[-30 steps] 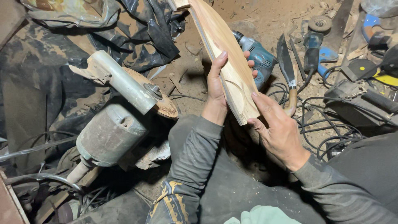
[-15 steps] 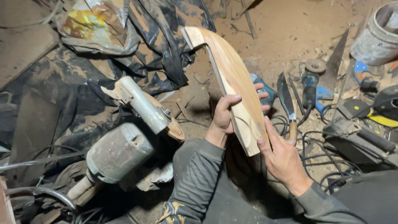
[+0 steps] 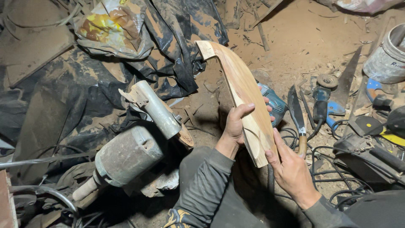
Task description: The person sits on the workshop floor and fits a bit into a power drill, then drills holes into curved wooden furniture parts. They hold each wooden piece against their legs while drilling, then thread a thin wire through the drilled holes and set pieces aside.
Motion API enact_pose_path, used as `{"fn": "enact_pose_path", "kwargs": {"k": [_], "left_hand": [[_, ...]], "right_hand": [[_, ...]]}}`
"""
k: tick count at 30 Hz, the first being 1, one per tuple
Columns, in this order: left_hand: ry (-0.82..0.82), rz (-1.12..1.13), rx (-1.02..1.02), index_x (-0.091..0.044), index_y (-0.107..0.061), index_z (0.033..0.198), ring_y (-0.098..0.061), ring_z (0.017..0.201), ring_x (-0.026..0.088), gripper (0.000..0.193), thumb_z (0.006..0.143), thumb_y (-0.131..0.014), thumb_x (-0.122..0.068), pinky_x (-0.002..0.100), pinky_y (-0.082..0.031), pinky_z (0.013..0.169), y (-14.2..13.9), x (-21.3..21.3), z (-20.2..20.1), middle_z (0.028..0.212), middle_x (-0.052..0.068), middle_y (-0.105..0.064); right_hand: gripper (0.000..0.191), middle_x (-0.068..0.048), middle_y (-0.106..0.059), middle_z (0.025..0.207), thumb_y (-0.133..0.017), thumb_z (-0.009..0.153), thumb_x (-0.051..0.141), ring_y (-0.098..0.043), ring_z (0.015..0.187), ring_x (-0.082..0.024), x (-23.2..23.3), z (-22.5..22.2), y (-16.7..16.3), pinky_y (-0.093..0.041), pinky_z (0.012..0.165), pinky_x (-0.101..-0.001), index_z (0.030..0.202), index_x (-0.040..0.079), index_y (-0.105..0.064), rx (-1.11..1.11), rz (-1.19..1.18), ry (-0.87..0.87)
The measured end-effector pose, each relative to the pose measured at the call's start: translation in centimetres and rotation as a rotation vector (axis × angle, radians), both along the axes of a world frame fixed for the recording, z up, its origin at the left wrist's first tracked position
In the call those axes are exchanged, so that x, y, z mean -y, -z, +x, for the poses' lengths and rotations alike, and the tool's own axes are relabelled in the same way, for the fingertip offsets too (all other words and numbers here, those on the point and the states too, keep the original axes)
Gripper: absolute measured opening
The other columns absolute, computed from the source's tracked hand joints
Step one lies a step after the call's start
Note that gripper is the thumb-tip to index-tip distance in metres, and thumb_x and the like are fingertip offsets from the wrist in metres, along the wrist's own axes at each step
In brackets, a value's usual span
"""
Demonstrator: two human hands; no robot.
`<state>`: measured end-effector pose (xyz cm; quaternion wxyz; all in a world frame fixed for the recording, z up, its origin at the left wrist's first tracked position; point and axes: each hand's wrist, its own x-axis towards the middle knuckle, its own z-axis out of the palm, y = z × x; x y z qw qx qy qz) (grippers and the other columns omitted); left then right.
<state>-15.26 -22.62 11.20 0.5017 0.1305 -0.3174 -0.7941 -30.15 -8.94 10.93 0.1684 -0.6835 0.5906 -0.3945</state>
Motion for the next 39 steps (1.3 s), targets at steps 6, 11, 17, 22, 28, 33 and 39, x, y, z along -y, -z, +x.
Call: {"fn": "enact_pose_path", "kwargs": {"k": [6, 11, 17, 22, 28, 33, 39], "left_hand": [[0.006, -0.010, 0.008, 0.000, -0.031, 0.160, -0.063, 0.113, 0.029, 0.069, 0.098, -0.053, -0.019, 0.049, -0.058, 0.093, -0.5, -0.1, -0.1, 0.129, 0.018, -0.057], [-0.007, -0.041, 0.026, 0.002, -0.032, 0.160, -0.063, 0.112, 0.031, 0.069, 0.097, -0.054, -0.019, 0.050, -0.058, 0.091, -0.6, 0.0, 0.0, 0.129, 0.020, -0.057], [0.045, 0.098, -0.034, -0.001, -0.039, 0.150, -0.066, 0.101, 0.036, 0.060, 0.096, -0.054, -0.022, 0.053, -0.058, 0.087, 1.7, 1.7, 0.2, 0.123, 0.018, -0.059], [0.006, 0.163, -0.011, -0.005, -0.042, 0.144, -0.067, 0.091, 0.037, 0.055, 0.092, -0.052, -0.023, 0.055, -0.057, 0.081, 3.0, 2.9, 0.6, 0.117, 0.016, -0.061], [0.015, 0.240, 0.015, -0.005, -0.047, 0.141, -0.066, 0.089, 0.035, 0.053, 0.092, -0.053, -0.024, 0.053, -0.056, 0.082, 3.5, 3.1, 0.1, 0.115, 0.016, -0.061], [0.063, 0.226, -0.047, 0.003, -0.046, 0.141, -0.063, 0.101, 0.034, 0.056, 0.093, -0.055, -0.025, 0.054, -0.056, 0.090, 3.3, 2.9, 0.2, 0.120, 0.019, -0.060], [0.047, 0.112, -0.156, 0.003, -0.038, 0.153, -0.059, 0.110, 0.030, 0.073, 0.088, -0.057, -0.026, 0.054, -0.054, 0.094, 0.9, 2.1, -0.1, 0.129, 0.018, -0.054]], "right_hand": [[0.063, -0.025, -0.071, 0.102, -0.049, 0.100, 0.042, -0.069, 0.088, -0.044, -0.2, 0.0, -0.3, -0.053, 0.077, -0.0488, 0.154, 0.010, -0.045, -0.044, 0.048, 0.035], [0.062, -0.024, -0.071, 0.106, -0.049, 0.099, 0.042, -0.070, 0.091, -0.043, 0.0, 0.0, -0.4, -0.054, 0.078, -0.0475, 0.153, 0.011, -0.044, -0.036, 0.091, 0.034], [0.064, -0.031, -0.066, 0.122, -0.051, 0.105, 0.042, -0.065, 0.107, -0.048, 0.8, -2.2, -0.1, -0.044, 0.094, -0.0549, 0.152, 0.001, -0.039, -0.044, -0.056, -0.204], [0.065, -0.028, -0.069, 0.112, -0.055, 0.096, 0.045, -0.068, 0.101, -0.045, 0.6, -3.3, -0.1, -0.054, 0.083, -0.0482, 0.149, 0.008, -0.045, -0.022, 0.310, -0.153], [0.061, -0.026, -0.071, 0.105, -0.054, 0.098, 0.044, -0.068, 0.097, -0.045, 0.4, -2.5, -0.1, -0.054, 0.081, -0.0499, 0.145, 0.006, -0.048, -0.024, 0.278, -0.143], [0.058, -0.016, -0.073, 0.095, -0.045, 0.105, 0.040, -0.071, 0.080, -0.026, 0.7, -4.1, -0.9, -0.056, 0.077, -0.0365, 0.149, 0.003, -0.050, 0.480, 0.579, -0.246], [0.054, -0.008, -0.077, 0.099, -0.048, 0.100, 0.036, -0.075, 0.085, -0.014, 0.9, -6.7, -2.7, -0.058, 0.079, -0.0292, 0.134, -0.005, -0.059, 0.905, 0.701, -0.387]]}}
